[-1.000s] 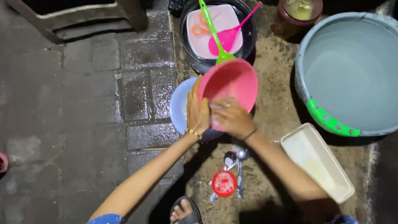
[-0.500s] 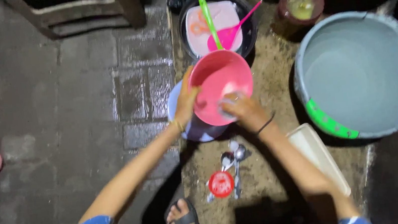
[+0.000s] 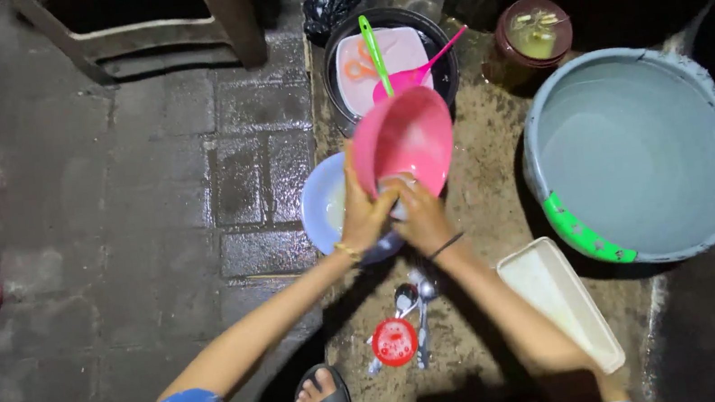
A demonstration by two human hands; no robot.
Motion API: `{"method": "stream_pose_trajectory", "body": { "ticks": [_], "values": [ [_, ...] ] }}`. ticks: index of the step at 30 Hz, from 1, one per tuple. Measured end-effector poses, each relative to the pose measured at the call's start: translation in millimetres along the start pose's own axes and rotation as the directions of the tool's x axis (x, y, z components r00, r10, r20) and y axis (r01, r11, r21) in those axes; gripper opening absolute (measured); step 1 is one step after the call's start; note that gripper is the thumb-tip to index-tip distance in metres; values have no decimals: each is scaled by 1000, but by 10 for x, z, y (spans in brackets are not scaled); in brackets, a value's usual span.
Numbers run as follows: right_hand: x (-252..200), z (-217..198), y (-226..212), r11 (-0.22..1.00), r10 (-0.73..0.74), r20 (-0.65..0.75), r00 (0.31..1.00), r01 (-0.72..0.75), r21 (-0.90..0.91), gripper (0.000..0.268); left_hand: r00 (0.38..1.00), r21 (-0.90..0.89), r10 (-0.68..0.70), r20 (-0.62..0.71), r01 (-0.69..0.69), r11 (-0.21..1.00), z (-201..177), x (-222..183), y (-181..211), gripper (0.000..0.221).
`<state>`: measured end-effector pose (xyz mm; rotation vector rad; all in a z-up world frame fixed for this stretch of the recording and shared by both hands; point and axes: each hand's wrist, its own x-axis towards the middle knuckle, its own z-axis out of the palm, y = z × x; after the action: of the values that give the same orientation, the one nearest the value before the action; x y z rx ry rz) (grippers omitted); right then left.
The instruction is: Washing various dishes including plates, bowls, and spoons by hand using a sponge and basins of water.
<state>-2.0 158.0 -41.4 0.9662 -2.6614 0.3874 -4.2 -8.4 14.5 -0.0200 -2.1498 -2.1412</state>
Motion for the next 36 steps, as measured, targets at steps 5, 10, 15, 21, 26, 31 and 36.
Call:
{"method": "stream_pose_trajectory", "body": {
  "ticks": [5, 10, 15, 21, 26, 31, 36],
  "values": [
    [-91, -126, 59, 990, -141, 204, 969, 143, 4, 92, 981, -58, -192, 22, 193, 979, -373, 157, -291, 53],
    [257, -990, -168, 844, 351, 233, 907, -414, 340, 39, 947, -9, -303, 111, 306, 952, -254, -163, 13, 83],
    [-12, -79, -216, 741, 122, 319, 940, -300, 601, 80, 946, -12, -319, -62, 319, 948, -108, -173, 255, 72],
    [0, -64, 384, 957, -5, 127, 992, 42, -289, 34, 873, 166, -481, 81, 464, 870, -30, -324, 448, 70],
    [27, 469, 97, 858, 72, 494, 866, -307, 412, 75, 836, 163, -547, 35, 535, 829, -55, -84, 332, 74],
    [63, 259, 488, 988, 155, 387, 909, -149, -45, 40, 815, 199, -574, 76, 552, 810, 13, -313, -82, 72],
    [205, -338, -208, 701, 73, 576, 814, -453, 551, 74, 805, 144, -590, 57, 578, 803, -236, 144, 298, 65]
  ]
}}
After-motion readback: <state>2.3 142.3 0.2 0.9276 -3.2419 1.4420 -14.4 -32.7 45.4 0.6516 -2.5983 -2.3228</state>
